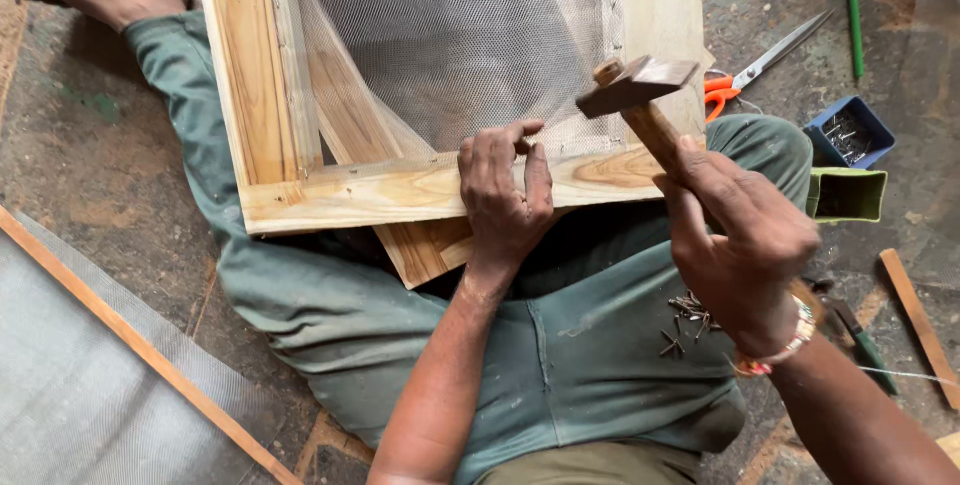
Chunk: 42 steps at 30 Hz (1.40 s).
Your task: The person sits on the floor and uses a hammer to drive nails into a wooden frame, securing a mesh screen. They repeatedly pick up nails, position them, and hammer them in while adjusting the frame's position on their lap.
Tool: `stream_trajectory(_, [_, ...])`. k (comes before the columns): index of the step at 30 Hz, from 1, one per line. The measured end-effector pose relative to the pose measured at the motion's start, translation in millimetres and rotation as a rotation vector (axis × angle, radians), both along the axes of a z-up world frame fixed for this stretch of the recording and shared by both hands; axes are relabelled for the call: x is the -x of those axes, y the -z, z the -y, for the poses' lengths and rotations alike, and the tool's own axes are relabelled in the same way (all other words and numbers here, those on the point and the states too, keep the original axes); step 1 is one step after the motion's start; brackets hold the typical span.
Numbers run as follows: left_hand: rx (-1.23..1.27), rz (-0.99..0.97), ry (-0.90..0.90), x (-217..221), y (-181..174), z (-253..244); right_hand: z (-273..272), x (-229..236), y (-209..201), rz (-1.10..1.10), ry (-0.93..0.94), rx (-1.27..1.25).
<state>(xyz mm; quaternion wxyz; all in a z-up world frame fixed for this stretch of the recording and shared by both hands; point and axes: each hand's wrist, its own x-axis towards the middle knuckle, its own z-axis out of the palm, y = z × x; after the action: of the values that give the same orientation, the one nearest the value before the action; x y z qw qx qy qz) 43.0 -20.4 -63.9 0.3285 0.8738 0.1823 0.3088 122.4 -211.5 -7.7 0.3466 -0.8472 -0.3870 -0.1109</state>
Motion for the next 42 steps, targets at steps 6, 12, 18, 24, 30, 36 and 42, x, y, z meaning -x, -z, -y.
stream_trajectory(6, [0.004,0.014,-0.013,-1.7,-0.2,-1.4,-0.1,-4.0,-0.9,-0.006,-0.033,0.067])
stream_trajectory(12, [0.013,0.040,-0.004,-0.9,0.6,-0.9,-3.7,-2.1,0.3,0.009,-0.072,0.165])
stream_trajectory(18, [0.032,0.013,-0.025,3.5,3.2,0.9,3.9,-0.4,6.7,0.030,-0.027,0.049])
stream_trajectory(24, [0.030,0.054,-0.022,0.6,5.4,-0.8,6.9,-11.1,-2.9,0.034,-0.058,0.096])
stream_trajectory(30, [0.018,0.063,-0.021,-1.3,5.8,-2.2,-6.5,-25.3,-28.4,-0.038,-0.167,0.298])
stream_trajectory(36, [0.061,0.067,-0.037,0.8,6.3,-1.6,-12.6,-28.0,-38.7,-0.069,-0.208,0.335])
stream_trajectory(42, [0.080,0.061,-0.047,2.4,10.1,-0.5,-11.1,-32.4,-29.6,0.010,-0.175,0.340])
